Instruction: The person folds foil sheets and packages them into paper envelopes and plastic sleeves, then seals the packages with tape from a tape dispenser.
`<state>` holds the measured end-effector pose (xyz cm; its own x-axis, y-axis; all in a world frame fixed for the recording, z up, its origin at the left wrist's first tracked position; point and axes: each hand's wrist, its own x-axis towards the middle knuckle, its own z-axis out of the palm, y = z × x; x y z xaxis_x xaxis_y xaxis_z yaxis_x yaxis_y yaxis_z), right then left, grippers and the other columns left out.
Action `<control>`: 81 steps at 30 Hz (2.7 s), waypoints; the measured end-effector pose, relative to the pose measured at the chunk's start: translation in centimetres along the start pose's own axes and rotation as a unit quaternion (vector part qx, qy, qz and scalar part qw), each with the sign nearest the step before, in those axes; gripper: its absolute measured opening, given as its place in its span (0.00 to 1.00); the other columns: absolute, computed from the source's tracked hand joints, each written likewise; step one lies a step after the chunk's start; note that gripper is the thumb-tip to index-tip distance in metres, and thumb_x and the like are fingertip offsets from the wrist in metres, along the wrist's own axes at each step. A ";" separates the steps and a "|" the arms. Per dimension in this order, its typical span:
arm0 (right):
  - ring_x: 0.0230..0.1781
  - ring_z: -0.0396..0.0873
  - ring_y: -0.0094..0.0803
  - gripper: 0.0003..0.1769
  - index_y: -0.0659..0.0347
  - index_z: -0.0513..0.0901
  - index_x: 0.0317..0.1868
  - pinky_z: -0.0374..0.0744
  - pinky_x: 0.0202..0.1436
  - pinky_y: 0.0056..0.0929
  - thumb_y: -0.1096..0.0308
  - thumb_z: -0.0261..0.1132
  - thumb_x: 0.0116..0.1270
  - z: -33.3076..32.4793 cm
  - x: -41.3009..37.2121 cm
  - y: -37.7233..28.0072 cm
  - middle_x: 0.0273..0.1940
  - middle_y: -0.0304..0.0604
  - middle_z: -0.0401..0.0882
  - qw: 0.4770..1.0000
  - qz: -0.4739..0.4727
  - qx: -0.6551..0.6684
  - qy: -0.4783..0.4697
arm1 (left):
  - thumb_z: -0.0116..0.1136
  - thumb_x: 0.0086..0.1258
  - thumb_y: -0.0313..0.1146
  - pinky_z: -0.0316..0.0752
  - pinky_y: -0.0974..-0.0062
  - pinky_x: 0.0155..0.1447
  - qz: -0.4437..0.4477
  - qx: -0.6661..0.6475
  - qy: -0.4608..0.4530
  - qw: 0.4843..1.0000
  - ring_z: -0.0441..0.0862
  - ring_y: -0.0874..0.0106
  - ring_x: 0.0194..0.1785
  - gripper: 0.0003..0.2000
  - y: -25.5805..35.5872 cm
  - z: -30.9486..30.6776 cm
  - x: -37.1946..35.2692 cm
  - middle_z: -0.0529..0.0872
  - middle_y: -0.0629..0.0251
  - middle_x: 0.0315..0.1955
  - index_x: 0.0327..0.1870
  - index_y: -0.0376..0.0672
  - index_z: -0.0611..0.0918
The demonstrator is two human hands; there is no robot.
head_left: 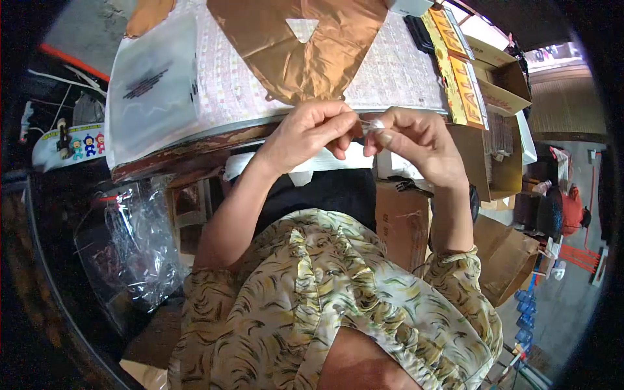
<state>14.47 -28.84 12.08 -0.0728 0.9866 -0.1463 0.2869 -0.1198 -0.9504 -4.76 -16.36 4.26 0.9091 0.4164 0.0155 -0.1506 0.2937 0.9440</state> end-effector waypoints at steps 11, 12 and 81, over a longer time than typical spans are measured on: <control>0.73 0.73 0.39 0.28 0.72 0.69 0.75 0.70 0.76 0.38 0.63 0.55 0.84 2.9 1.3 1.2 0.74 0.53 0.73 0.984 -0.108 0.127 0.058 | 0.48 0.85 0.37 0.87 0.70 0.49 -0.002 -0.121 0.029 0.992 0.90 0.68 0.41 0.17 -0.7 1.1 0.3 0.89 0.55 0.41 0.51 0.29 0.83; 0.72 0.73 0.38 0.27 0.72 0.69 0.75 0.70 0.76 0.38 0.64 0.55 0.84 2.9 1.2 1.0 0.74 0.52 0.73 0.986 -0.097 0.127 0.058 | 0.48 0.85 0.37 0.87 0.70 0.49 -0.001 -0.119 0.028 0.993 0.90 0.68 0.41 0.17 -0.6 1.0 0.1 0.89 0.55 0.41 0.51 0.29 0.83; 0.35 0.89 0.27 0.07 0.71 0.91 0.42 0.85 0.44 0.24 0.73 0.73 0.70 0.0 4.8 -1.6 0.35 0.47 0.92 0.974 0.093 0.158 -0.133 | 0.76 0.61 0.26 0.80 0.68 0.40 0.227 0.364 0.044 0.902 0.87 0.67 0.35 0.08 4.3 -1.2 -3.0 0.89 0.64 0.33 0.37 0.38 0.86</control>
<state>13.71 -23.94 12.91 -0.3054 0.8855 -0.3501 0.0144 -0.3634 -0.9315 -8.62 -15.35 7.83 0.7789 0.4270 0.4594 -0.1758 -0.5544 0.8135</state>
